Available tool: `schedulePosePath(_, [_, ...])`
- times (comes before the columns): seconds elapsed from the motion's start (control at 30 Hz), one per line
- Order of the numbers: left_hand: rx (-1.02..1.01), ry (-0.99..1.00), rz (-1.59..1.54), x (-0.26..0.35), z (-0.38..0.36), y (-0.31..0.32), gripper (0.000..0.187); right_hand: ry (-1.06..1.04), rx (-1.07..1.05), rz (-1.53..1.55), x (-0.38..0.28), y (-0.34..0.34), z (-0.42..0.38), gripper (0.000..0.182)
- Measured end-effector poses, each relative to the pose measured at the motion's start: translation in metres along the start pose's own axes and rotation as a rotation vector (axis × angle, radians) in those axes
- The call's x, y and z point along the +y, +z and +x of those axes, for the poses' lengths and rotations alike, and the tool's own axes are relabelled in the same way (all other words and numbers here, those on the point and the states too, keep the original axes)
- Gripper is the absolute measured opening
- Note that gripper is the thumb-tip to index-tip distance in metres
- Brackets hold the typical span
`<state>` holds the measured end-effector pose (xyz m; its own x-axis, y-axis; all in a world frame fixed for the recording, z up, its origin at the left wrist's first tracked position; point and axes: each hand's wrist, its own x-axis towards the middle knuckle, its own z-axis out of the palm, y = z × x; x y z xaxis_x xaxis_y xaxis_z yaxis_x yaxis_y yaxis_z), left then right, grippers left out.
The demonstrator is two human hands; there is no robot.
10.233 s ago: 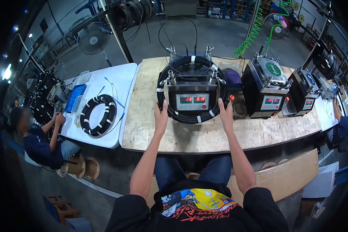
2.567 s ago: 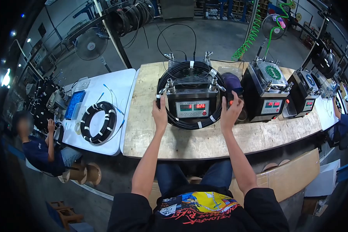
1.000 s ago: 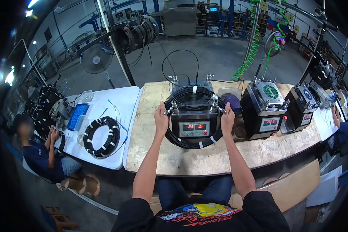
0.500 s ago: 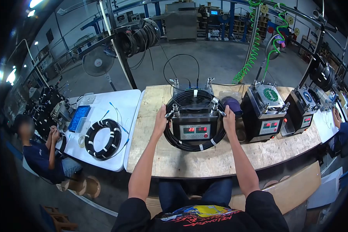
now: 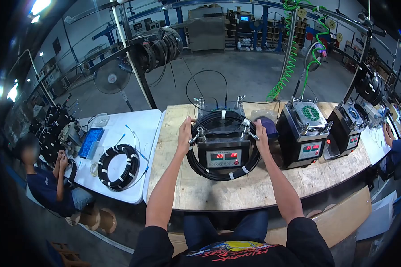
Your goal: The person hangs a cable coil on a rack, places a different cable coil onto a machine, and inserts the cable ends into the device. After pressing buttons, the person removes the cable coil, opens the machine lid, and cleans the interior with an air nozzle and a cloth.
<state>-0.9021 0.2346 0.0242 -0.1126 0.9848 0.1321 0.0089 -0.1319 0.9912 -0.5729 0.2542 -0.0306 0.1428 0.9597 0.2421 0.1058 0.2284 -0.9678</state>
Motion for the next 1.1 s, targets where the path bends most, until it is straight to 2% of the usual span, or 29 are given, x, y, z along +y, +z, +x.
schedulePosePath(0.1, [0.107,0.124,0.076,-0.006,0.004,0.003,0.056,-0.012,0.041,0.014,0.01,0.003,0.003,0.067])
schedulePosePath(0.23, [0.139,0.098,0.11,-0.036,0.022,-0.005,0.05,-0.103,0.032,-0.017,0.025,0.002,0.012,0.065])
schedulePosePath(0.43, [0.037,0.113,0.126,-0.03,0.016,-0.008,0.044,-0.149,-0.067,0.003,0.004,-0.002,0.007,0.057])
schedulePosePath(0.53, [-0.015,0.285,0.184,-0.021,0.019,-0.007,0.035,-0.157,-0.203,0.054,-0.01,-0.008,0.01,0.047])
schedulePosePath(0.57, [-0.052,0.258,0.206,-0.019,0.021,-0.01,0.035,-0.146,-0.262,0.092,-0.015,-0.011,0.012,0.043])
schedulePosePath(0.63, [-0.122,0.218,0.247,-0.005,0.028,-0.011,0.036,-0.162,-0.3,-0.058,-0.047,-0.019,0.014,0.043])
schedulePosePath(0.67, [-0.105,0.145,0.349,0.025,0.016,-0.005,0.036,-0.172,-0.322,-0.133,-0.065,-0.021,0.015,0.042])
schedulePosePath(0.77, [-0.087,0.347,0.398,0.007,0.035,0.007,0.037,-0.271,-0.406,-0.296,-0.077,-0.017,0.033,0.042])
schedulePosePath(0.83, [-0.132,0.338,0.333,0.001,0.04,0.011,0.04,-0.338,-0.483,-0.494,-0.085,-0.011,0.037,0.042])
schedulePosePath(0.93, [-0.191,0.315,0.293,0.005,0.042,0.012,0.045,-0.274,-0.556,-0.275,-0.072,-0.005,0.042,0.042])
schedulePosePath(1.07, [-0.251,0.145,0.204,-0.005,0.053,0.007,0.05,-0.183,-0.495,-0.2,-0.068,-0.003,0.037,0.043])
schedulePosePath(1.1, [-0.237,0.173,0.201,-0.004,0.052,0.007,0.05,-0.162,-0.471,-0.172,-0.069,-0.001,0.034,0.044])
